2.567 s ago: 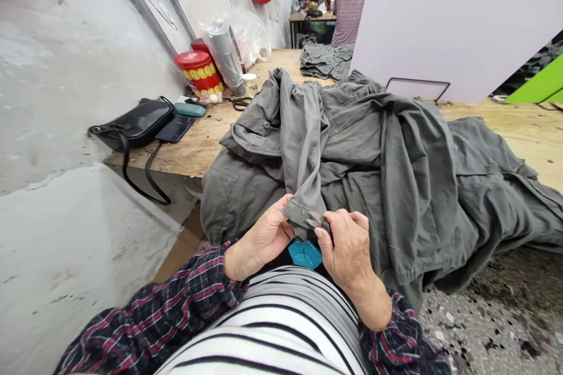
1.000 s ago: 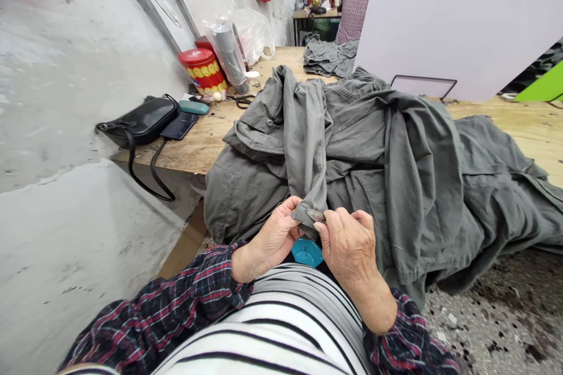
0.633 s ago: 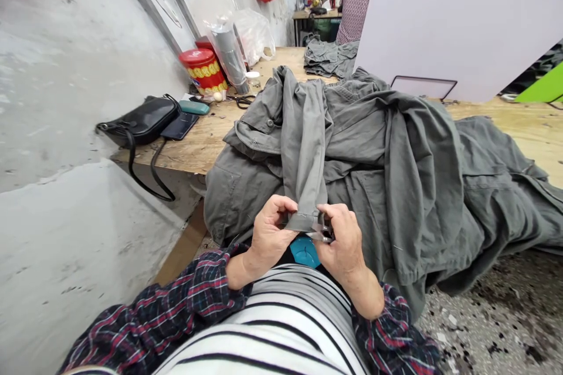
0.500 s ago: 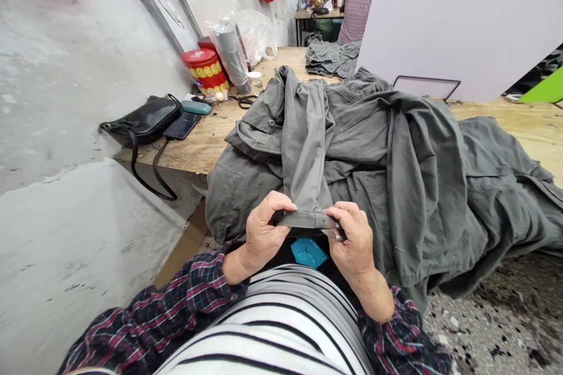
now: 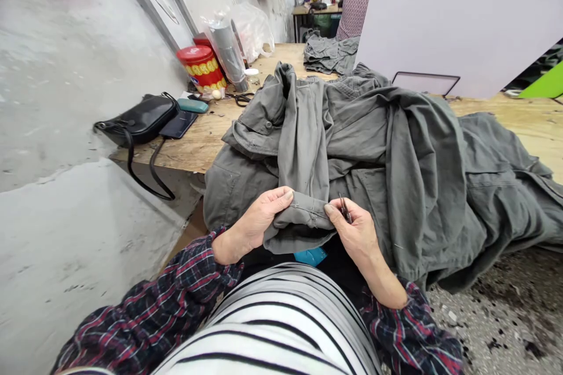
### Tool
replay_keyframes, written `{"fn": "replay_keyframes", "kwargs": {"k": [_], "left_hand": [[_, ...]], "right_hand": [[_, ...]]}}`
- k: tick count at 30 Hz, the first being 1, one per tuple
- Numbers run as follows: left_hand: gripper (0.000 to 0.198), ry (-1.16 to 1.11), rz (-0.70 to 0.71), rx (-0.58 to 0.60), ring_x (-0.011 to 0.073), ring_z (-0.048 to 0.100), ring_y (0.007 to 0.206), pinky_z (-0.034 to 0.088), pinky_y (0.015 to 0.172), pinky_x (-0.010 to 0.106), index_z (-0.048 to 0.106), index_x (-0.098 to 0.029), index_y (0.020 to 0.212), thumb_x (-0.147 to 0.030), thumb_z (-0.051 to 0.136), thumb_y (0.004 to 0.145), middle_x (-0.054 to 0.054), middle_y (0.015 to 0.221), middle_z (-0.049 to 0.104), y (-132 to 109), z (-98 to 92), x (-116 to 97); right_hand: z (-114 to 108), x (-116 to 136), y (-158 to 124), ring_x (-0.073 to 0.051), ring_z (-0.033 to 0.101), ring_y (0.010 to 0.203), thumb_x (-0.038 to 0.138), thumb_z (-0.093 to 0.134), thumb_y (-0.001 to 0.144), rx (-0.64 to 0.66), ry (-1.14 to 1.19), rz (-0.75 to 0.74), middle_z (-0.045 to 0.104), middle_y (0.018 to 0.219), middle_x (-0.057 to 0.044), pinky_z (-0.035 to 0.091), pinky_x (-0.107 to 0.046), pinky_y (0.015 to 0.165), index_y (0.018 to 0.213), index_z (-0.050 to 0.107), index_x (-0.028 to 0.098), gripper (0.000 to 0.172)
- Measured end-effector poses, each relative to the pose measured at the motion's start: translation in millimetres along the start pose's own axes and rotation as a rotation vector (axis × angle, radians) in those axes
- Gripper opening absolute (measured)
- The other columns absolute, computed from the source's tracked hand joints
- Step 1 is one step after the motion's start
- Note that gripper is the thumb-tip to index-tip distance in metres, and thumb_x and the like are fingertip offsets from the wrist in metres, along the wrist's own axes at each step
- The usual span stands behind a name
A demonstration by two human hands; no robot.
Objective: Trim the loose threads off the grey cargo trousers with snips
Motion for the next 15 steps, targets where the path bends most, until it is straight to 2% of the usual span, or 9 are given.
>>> {"fn": "replay_keyframes", "kwargs": {"k": [4, 7, 12, 15], "left_hand": [[0.025, -0.073, -0.008, -0.016, 0.0076, 0.050, 0.057, 0.041, 0.059, 0.019, 0.055, -0.014, 0.071, -0.034, 0.069, 0.070, -0.002, 0.064, 0.055, 0.0, -1.7, -2.9], [0.025, -0.137, -0.009, -0.025, 0.0063, 0.047, 0.055, 0.039, 0.057, 0.018, 0.054, -0.014, 0.068, -0.031, 0.071, 0.067, -0.003, 0.063, 0.053, 0.6, -1.0, -3.7], [0.026, -0.159, 0.004, -0.083, 0.0058, 0.045, 0.055, 0.037, 0.056, 0.017, 0.051, -0.014, 0.066, -0.030, 0.072, 0.065, -0.004, 0.062, 0.052, -2.6, -5.0, -2.7], [0.030, -0.027, 0.014, 0.000, 0.0050, 0.041, 0.051, 0.033, 0.050, 0.017, 0.048, -0.015, 0.069, -0.033, 0.072, 0.066, -0.005, 0.058, 0.049, -7.0, 2.7, -3.8]], "right_hand": [[-13.9, 37.4, -7.9, -0.011, 0.049, 0.064, 0.029, 0.059, 0.080, -0.151, -0.224, -0.245, 0.058, 0.077, -0.001, 0.040, -0.025, 0.057, 0.079, 0.062, 0.020, 0.009], [-6.1, 51.7, -14.5, -0.012, 0.053, 0.064, 0.028, 0.058, 0.081, -0.102, -0.241, -0.316, 0.060, 0.080, -0.002, 0.042, -0.026, 0.056, 0.084, 0.063, 0.021, 0.008], [8.0, 63.3, -22.2, -0.016, 0.059, 0.076, 0.029, 0.065, 0.077, -0.075, -0.290, -0.413, 0.064, 0.090, -0.004, 0.046, -0.028, 0.062, 0.098, 0.061, 0.021, 0.023], [11.3, 70.1, -27.0, -0.017, 0.061, 0.078, 0.024, 0.065, 0.076, -0.117, -0.335, -0.502, 0.066, 0.087, -0.004, 0.047, -0.030, 0.067, 0.096, 0.063, 0.021, 0.020]]}}
Point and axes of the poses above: each hand's wrist, its own y-axis towards the middle knuckle, its own z-axis out of the palm, x = y × z, the point moved 10 cm from there along y, towards the middle knuckle
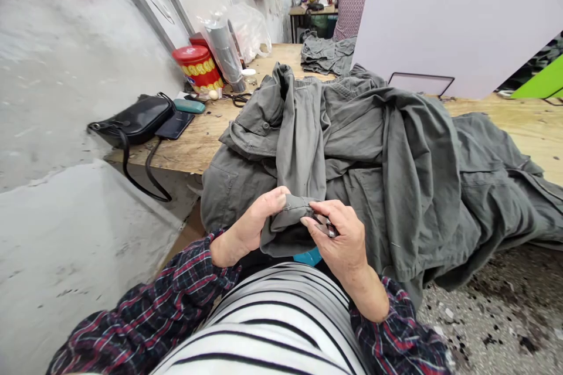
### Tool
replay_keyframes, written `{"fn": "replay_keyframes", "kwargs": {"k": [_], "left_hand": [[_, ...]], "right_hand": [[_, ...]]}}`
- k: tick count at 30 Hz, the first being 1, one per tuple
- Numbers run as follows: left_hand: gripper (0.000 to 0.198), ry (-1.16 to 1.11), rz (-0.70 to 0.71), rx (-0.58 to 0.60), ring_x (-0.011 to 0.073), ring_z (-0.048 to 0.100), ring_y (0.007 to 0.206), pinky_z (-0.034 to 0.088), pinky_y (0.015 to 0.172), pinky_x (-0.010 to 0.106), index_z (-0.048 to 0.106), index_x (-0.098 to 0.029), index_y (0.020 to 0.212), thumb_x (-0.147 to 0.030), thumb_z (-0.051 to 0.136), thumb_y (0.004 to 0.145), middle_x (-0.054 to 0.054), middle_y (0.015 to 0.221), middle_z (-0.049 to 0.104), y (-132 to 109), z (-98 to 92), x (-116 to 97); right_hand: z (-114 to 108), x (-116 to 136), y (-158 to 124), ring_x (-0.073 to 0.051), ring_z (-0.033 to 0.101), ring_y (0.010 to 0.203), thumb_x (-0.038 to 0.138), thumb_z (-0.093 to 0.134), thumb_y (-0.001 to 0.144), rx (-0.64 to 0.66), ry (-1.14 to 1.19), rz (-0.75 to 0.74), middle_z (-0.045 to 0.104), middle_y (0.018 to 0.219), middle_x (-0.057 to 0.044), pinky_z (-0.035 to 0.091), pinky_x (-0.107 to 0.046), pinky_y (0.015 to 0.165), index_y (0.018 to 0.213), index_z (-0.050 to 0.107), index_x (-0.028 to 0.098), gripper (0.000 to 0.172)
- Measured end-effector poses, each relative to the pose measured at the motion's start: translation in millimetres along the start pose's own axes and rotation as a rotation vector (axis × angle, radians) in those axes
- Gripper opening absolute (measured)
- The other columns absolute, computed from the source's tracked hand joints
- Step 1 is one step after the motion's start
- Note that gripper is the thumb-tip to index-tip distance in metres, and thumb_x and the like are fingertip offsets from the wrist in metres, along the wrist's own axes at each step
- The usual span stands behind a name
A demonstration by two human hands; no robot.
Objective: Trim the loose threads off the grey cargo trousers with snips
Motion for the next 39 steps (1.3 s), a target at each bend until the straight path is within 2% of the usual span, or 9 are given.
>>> {"fn": "replay_keyframes", "kwargs": {"k": [6, 11, 13, 15, 17, 19, 22, 26, 39], "left_hand": [[0.029, 0.255, 0.073, 0.015, 0.0050, 0.043, 0.054, 0.034, 0.052, 0.016, 0.045, -0.017, 0.074, -0.030, 0.070, 0.068, -0.006, 0.062, 0.050, -2.2, 2.7, -4.8], [0.026, 0.356, 0.111, -0.009, 0.0041, 0.035, 0.048, 0.027, 0.045, 0.016, 0.043, -0.018, 0.075, -0.030, 0.066, 0.072, -0.007, 0.057, 0.044, 0.1, 2.7, -9.6], [0.025, 0.344, 0.094, -0.008, 0.0042, 0.036, 0.050, 0.027, 0.047, 0.015, 0.045, -0.019, 0.078, -0.030, 0.066, 0.072, -0.007, 0.059, 0.045, 0.6, 2.4, -9.8], [0.024, 0.315, 0.063, -0.004, 0.0047, 0.039, 0.053, 0.030, 0.049, 0.015, 0.046, -0.019, 0.081, -0.029, 0.066, 0.072, -0.006, 0.062, 0.047, 1.0, 1.9, -9.1], [0.023, 0.274, 0.036, -0.002, 0.0049, 0.040, 0.055, 0.031, 0.052, 0.015, 0.047, -0.019, 0.082, -0.027, 0.065, 0.072, -0.006, 0.065, 0.048, 1.4, 1.5, -8.8], [0.022, 0.253, 0.032, -0.008, 0.0048, 0.040, 0.057, 0.032, 0.054, 0.015, 0.046, -0.018, 0.082, -0.024, 0.065, 0.072, -0.005, 0.067, 0.048, 2.0, 0.9, -10.7], [0.019, 0.267, 0.062, -0.017, 0.0043, 0.039, 0.058, 0.031, 0.055, 0.014, 0.047, -0.017, 0.080, -0.020, 0.064, 0.072, -0.005, 0.067, 0.046, 2.6, 0.1, -15.5], [0.019, 0.236, 0.054, -0.015, 0.0045, 0.040, 0.059, 0.032, 0.057, 0.014, 0.047, -0.018, 0.082, -0.019, 0.063, 0.072, -0.004, 0.069, 0.047, 3.1, -2.1, -13.6], [0.020, 0.244, 0.044, -0.001, 0.0043, 0.039, 0.059, 0.032, 0.055, 0.014, 0.046, -0.017, 0.081, -0.019, 0.064, 0.072, -0.004, 0.069, 0.047, 2.7, -0.2, -8.8]], "right_hand": [[-0.6, 0.8, 3.4, -0.014, 0.060, 0.067, 0.023, 0.062, 0.079, -0.014, 0.015, 0.017, 0.066, 0.071, -0.001, 0.044, -0.029, 0.065, 0.076, 0.065, 0.021, 0.004], [10.5, -46.0, -0.4, -0.009, 0.043, 0.048, 0.039, 0.058, 0.080, 0.108, 0.428, 0.479, 0.052, 0.057, 0.002, 0.032, -0.024, 0.045, 0.067, 0.055, 0.019, 0.025], [6.4, -56.5, -3.0, -0.009, 0.037, 0.046, 0.047, 0.052, 0.082, 0.116, 0.483, 0.552, 0.047, 0.056, 0.003, 0.027, -0.024, 0.043, 0.068, 0.051, 0.019, 0.032], [-2.5, -55.0, -1.2, -0.010, 0.039, 0.050, 0.051, 0.043, 0.086, 0.157, 0.299, 0.465, 0.048, 0.059, 0.002, 0.030, -0.025, 0.047, 0.073, 0.052, 0.019, 0.035], [-11.0, -41.8, 1.4, -0.014, 0.046, 0.059, 0.049, 0.038, 0.089, 0.181, -0.032, 0.271, 0.055, 0.066, -0.001, 0.035, -0.029, 0.060, 0.081, 0.054, 0.019, 0.035], [-10.4, -24.6, 0.1, -0.016, 0.050, 0.067, 0.043, 0.037, 0.091, 0.198, -0.329, 0.079, 0.060, 0.075, -0.003, 0.035, -0.033, 0.072, 0.088, 0.054, 0.018, 0.030], [-2.4, -5.6, -3.8, -0.015, 0.051, 0.066, 0.035, 0.038, 0.092, 0.193, -0.559, -0.102, 0.060, 0.076, -0.002, 0.033, -0.034, 0.077, 0.090, 0.053, 0.017, 0.024], [2.0, 5.7, -3.5, -0.014, 0.050, 0.063, 0.033, 0.043, 0.091, 0.162, -0.648, -0.191, 0.059, 0.072, -0.001, 0.033, -0.032, 0.076, 0.087, 0.052, 0.017, 0.020], [3.0, 14.7, -1.3, -0.013, 0.047, 0.059, 0.035, 0.044, 0.090, 0.176, -0.662, -0.222, 0.053, 0.064, 0.001, 0.031, -0.031, 0.074, 0.081, 0.053, 0.018, 0.021]]}}
Point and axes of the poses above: each hand's wrist, its own y-axis towards the middle knuckle, its own z-axis out of the palm, x = y × z, the point moved 10 cm from there along y, towards the middle knuckle
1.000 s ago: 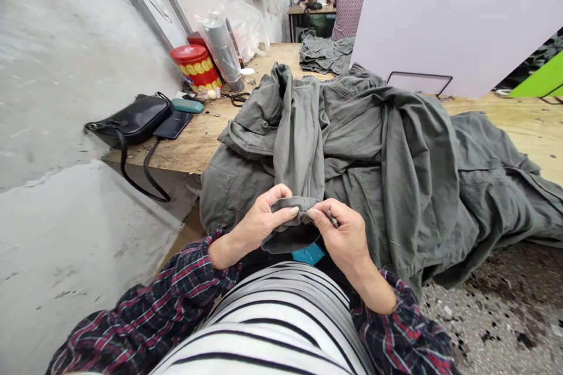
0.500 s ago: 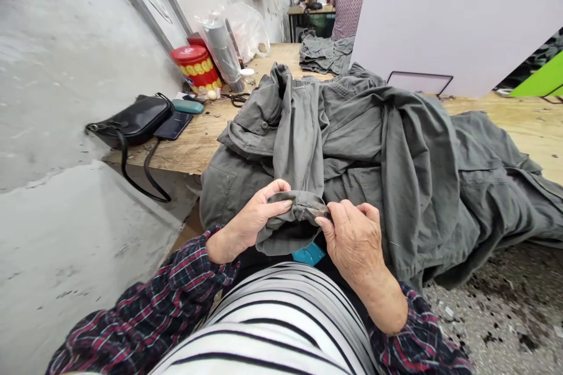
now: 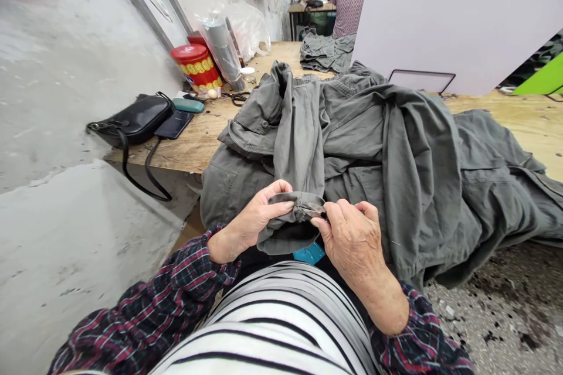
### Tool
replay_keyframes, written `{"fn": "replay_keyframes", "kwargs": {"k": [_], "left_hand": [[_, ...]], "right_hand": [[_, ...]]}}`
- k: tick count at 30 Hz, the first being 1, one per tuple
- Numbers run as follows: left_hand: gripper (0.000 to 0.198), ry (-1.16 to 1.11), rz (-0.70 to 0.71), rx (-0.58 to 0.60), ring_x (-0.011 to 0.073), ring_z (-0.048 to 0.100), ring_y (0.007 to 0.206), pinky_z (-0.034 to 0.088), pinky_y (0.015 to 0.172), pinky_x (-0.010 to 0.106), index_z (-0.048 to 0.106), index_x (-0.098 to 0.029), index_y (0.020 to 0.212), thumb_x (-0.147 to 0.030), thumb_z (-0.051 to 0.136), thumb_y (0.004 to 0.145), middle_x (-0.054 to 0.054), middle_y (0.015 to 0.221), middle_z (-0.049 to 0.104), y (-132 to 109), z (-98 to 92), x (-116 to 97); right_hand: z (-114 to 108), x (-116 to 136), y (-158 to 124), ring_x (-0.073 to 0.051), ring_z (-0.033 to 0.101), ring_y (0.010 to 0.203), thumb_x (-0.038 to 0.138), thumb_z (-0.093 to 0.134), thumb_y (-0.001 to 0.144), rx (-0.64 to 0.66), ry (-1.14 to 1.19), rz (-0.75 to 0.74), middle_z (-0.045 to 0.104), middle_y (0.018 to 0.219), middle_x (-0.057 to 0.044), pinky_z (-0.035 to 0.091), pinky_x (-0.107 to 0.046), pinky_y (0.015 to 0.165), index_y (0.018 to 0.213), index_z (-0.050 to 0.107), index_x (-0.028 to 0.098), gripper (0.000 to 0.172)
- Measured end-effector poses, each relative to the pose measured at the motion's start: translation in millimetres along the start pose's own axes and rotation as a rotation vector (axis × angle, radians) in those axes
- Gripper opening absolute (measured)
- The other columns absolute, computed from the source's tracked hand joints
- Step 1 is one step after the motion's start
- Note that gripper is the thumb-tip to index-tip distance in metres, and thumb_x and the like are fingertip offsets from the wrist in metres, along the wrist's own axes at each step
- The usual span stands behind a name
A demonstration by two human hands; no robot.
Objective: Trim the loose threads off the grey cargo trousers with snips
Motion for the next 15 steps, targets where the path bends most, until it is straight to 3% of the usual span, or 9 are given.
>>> {"fn": "replay_keyframes", "kwargs": {"k": [6, 15], "left_hand": [[0.019, 0.013, -0.012, -0.012, 0.0051, 0.043, 0.062, 0.034, 0.057, 0.015, 0.047, -0.018, 0.081, -0.020, 0.064, 0.072, -0.004, 0.070, 0.049, 0.3, -1.2, 2.8], [0.020, -0.004, -0.025, -0.019, 0.0043, 0.042, 0.060, 0.034, 0.057, 0.014, 0.047, -0.018, 0.081, -0.020, 0.065, 0.071, -0.005, 0.069, 0.050, -0.2, -2.0, 3.8]], "right_hand": [[0.0, -3.6, 2.7, -0.013, 0.049, 0.062, 0.034, 0.041, 0.092, -0.025, 0.088, 0.015, 0.057, 0.069, 0.000, 0.032, -0.030, 0.075, 0.087, 0.053, 0.016, 0.022], [-4.4, 0.4, 0.9, -0.013, 0.044, 0.058, 0.034, 0.045, 0.090, 0.022, -0.054, -0.037, 0.050, 0.062, 0.002, 0.030, -0.030, 0.074, 0.077, 0.053, 0.018, 0.023]]}}
Point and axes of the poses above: each hand's wrist, its own y-axis towards the middle knuckle, its own z-axis out of the palm, x = y × z, the point moved 10 cm from there along y, towards the middle knuckle
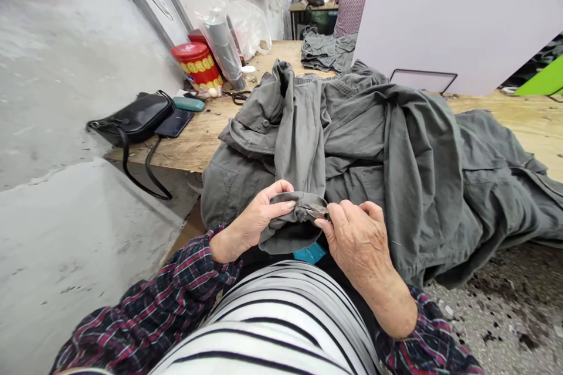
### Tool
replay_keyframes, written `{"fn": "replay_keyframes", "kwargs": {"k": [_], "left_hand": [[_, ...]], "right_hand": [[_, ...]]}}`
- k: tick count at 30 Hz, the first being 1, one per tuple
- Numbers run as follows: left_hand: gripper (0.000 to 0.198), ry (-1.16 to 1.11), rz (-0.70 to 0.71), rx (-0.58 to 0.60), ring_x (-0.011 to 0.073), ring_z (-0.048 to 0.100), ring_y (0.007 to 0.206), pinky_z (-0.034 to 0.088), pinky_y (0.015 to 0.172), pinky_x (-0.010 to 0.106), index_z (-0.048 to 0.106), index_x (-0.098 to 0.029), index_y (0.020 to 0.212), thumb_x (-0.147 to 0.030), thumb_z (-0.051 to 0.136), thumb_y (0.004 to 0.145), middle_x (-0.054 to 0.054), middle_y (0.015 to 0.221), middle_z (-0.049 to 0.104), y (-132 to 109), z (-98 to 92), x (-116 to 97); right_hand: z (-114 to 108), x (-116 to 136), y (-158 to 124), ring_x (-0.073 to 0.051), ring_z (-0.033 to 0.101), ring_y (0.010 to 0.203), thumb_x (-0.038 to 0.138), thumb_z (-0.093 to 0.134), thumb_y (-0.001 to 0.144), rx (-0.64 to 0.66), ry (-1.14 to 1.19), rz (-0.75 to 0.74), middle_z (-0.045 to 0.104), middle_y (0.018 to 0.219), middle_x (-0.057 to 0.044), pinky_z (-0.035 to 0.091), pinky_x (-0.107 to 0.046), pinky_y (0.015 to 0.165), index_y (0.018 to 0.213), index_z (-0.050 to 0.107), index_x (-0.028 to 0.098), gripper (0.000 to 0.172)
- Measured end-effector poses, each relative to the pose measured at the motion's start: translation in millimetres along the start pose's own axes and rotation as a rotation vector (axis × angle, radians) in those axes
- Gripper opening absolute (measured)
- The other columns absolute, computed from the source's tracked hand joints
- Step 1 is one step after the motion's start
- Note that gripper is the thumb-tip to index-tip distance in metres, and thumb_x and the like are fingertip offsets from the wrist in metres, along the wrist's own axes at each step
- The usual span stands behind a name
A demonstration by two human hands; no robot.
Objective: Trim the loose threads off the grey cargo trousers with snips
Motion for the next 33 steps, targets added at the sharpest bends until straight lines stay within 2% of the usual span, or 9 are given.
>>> {"fn": "replay_keyframes", "kwargs": {"k": [11, 33], "left_hand": [[0.022, 0.015, -0.002, -0.005, 0.0046, 0.043, 0.060, 0.034, 0.057, 0.015, 0.048, -0.018, 0.080, -0.024, 0.067, 0.070, -0.005, 0.069, 0.050, 0.0, 0.1, 0.7], [0.025, 0.000, -0.006, -0.013, 0.0055, 0.046, 0.060, 0.036, 0.057, 0.016, 0.049, -0.018, 0.081, -0.026, 0.069, 0.069, -0.004, 0.070, 0.052, 0.4, -2.6, 2.9]], "right_hand": [[6.1, 1.8, -0.3, -0.013, 0.046, 0.059, 0.035, 0.044, 0.091, -0.011, 0.064, 0.007, 0.053, 0.065, 0.001, 0.031, -0.030, 0.075, 0.080, 0.053, 0.018, 0.022], [1.9, 0.8, -1.8, -0.013, 0.044, 0.058, 0.035, 0.045, 0.090, -0.006, 0.011, -0.006, 0.051, 0.062, 0.002, 0.030, -0.030, 0.075, 0.077, 0.052, 0.019, 0.023]]}}
Point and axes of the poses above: each hand's wrist, its own y-axis towards the middle knuckle, its own z-axis out of the palm, x = y × z, the point moved 10 cm from there along y, towards the middle knuckle
